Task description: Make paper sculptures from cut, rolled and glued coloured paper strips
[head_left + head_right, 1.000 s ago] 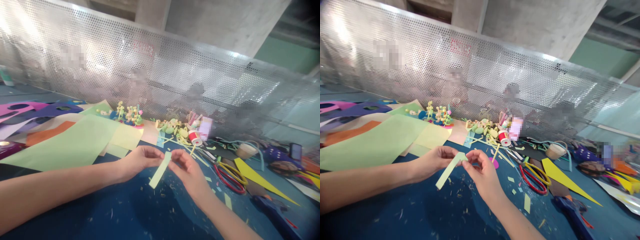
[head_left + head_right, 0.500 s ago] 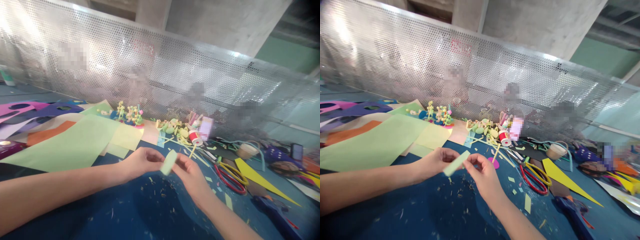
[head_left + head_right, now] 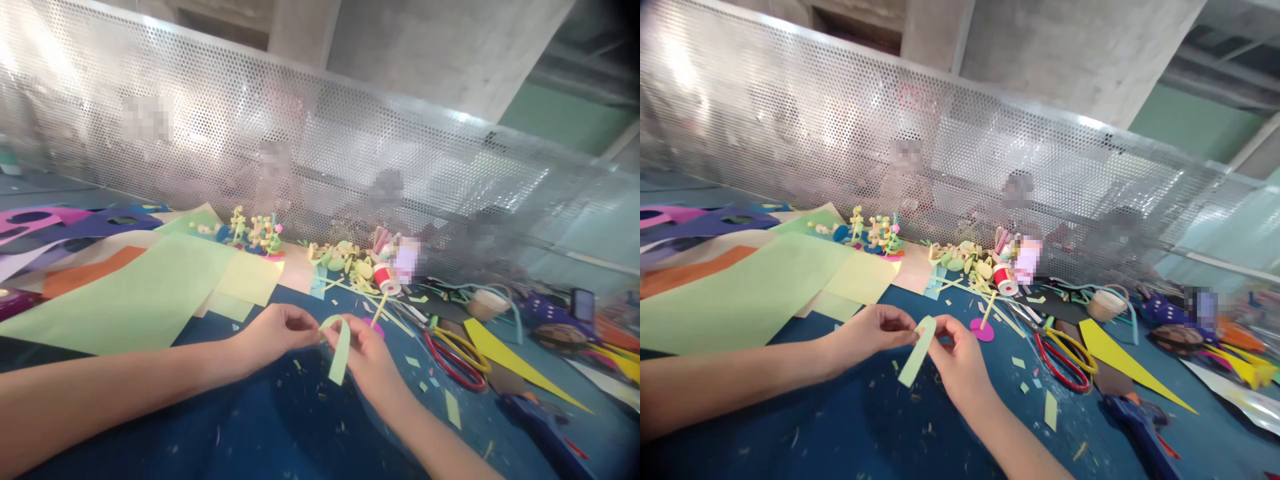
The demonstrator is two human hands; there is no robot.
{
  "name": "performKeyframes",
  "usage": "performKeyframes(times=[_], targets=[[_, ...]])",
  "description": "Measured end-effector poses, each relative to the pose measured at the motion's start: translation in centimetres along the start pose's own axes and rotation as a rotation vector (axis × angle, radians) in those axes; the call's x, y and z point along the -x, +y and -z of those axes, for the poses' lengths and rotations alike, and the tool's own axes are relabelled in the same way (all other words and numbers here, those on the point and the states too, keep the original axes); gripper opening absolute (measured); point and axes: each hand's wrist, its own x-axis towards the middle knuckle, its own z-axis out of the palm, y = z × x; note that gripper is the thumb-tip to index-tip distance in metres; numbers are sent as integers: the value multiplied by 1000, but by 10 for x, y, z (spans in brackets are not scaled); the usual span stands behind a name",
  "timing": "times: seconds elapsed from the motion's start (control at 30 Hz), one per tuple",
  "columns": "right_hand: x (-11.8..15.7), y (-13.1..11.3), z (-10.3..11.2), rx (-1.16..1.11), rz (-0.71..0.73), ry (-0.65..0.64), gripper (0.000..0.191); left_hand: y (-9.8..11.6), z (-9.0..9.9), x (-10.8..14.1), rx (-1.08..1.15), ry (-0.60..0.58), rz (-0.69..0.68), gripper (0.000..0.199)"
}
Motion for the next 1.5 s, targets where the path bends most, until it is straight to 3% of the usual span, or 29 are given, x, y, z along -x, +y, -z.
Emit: performKeyframes(times=[0.67,1.5], targets=[[2,8,-5,7,-12,23,20,-7,-3,-3,-206,3,-33,29],[0,9,1,-30,-11,61,15,-10,-4,-10,-204,1,-37,28]])
